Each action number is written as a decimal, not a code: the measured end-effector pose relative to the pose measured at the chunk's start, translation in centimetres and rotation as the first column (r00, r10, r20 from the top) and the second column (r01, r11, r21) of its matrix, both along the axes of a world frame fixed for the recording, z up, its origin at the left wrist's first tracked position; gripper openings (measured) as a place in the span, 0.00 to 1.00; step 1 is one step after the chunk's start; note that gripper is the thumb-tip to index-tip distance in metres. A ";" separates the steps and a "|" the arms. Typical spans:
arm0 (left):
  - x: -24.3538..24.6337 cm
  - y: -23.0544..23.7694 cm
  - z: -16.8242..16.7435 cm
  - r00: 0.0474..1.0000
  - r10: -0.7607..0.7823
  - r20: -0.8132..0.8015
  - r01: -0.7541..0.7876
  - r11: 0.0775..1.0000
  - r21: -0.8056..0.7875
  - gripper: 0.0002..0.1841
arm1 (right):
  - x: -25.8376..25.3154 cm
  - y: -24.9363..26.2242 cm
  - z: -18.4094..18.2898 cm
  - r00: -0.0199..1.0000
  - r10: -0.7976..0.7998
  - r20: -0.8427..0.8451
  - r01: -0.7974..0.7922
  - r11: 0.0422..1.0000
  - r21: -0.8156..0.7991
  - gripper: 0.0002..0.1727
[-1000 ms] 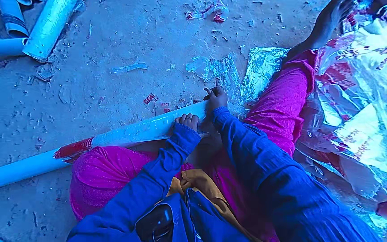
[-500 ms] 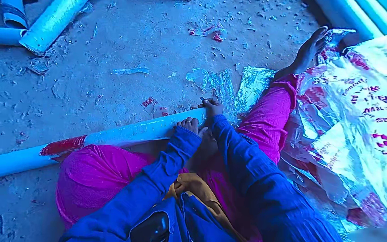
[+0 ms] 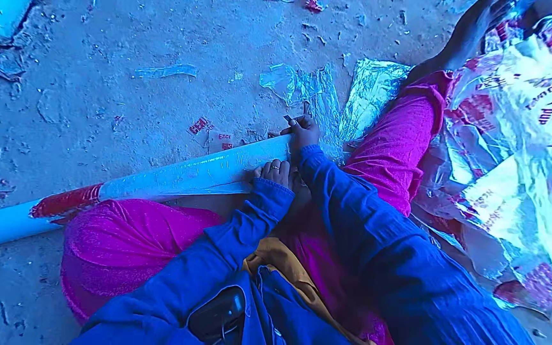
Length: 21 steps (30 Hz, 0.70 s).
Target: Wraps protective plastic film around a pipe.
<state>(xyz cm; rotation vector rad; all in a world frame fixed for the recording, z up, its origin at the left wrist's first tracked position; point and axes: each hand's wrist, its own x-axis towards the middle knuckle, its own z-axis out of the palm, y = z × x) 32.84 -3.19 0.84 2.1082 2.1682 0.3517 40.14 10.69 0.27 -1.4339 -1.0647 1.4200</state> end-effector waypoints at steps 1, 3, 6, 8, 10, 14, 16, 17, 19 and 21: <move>0.2 -0.1 -0.1 1.000 -0.017 -0.021 0.019 0.998 0.066 0.12 | 0.0 -0.1 0.0 1.000 -0.001 0.011 0.001 1.000 -0.001 0.08; 0.3 -0.3 -0.8 0.999 -0.042 0.003 0.040 0.982 0.183 0.07 | -0.1 -0.3 -0.2 0.999 -0.010 0.040 0.009 1.000 0.008 0.08; -0.5 0.3 -2.2 0.992 -0.078 0.104 0.037 0.936 0.349 0.06 | 0.4 0.7 0.0 0.991 0.000 0.130 -0.011 0.996 0.084 0.09; -1.8 1.2 -3.1 0.979 -0.138 0.147 0.057 0.891 0.451 0.05 | 1.7 1.3 1.7 0.979 0.011 0.205 -0.048 0.983 0.177 0.10; -2.7 1.5 -3.0 0.956 -0.178 0.234 0.066 0.905 0.420 0.06 | 3.7 0.6 3.6 0.941 0.033 0.337 -0.135 0.949 0.284 0.09; -3.9 3.4 -1.5 0.895 -0.196 0.400 0.065 0.946 0.318 0.08 | 6.4 -3.1 5.8 0.733 0.088 0.675 -0.497 0.747 0.441 0.08; -4.2 3.8 -1.8 0.887 -0.215 0.408 0.063 0.933 0.355 0.08 | 6.1 -4.1 5.1 0.645 0.088 0.759 -0.604 0.668 0.435 0.09; -4.4 3.9 -1.6 0.889 -0.225 0.398 0.082 0.935 0.344 0.08 | 5.7 -4.1 4.5 0.623 0.061 0.780 -0.626 0.637 0.450 0.09; -4.9 3.8 -1.4 0.894 -0.246 0.374 0.131 0.943 0.307 0.08 | 4.7 -3.9 3.5 0.597 -0.012 0.802 -0.638 0.599 0.484 0.10; -5.1 3.8 -1.3 0.896 -0.262 0.360 0.159 0.943 0.292 0.09 | 4.0 -3.4 3.1 0.559 -0.071 0.826 -0.659 0.567 0.494 0.10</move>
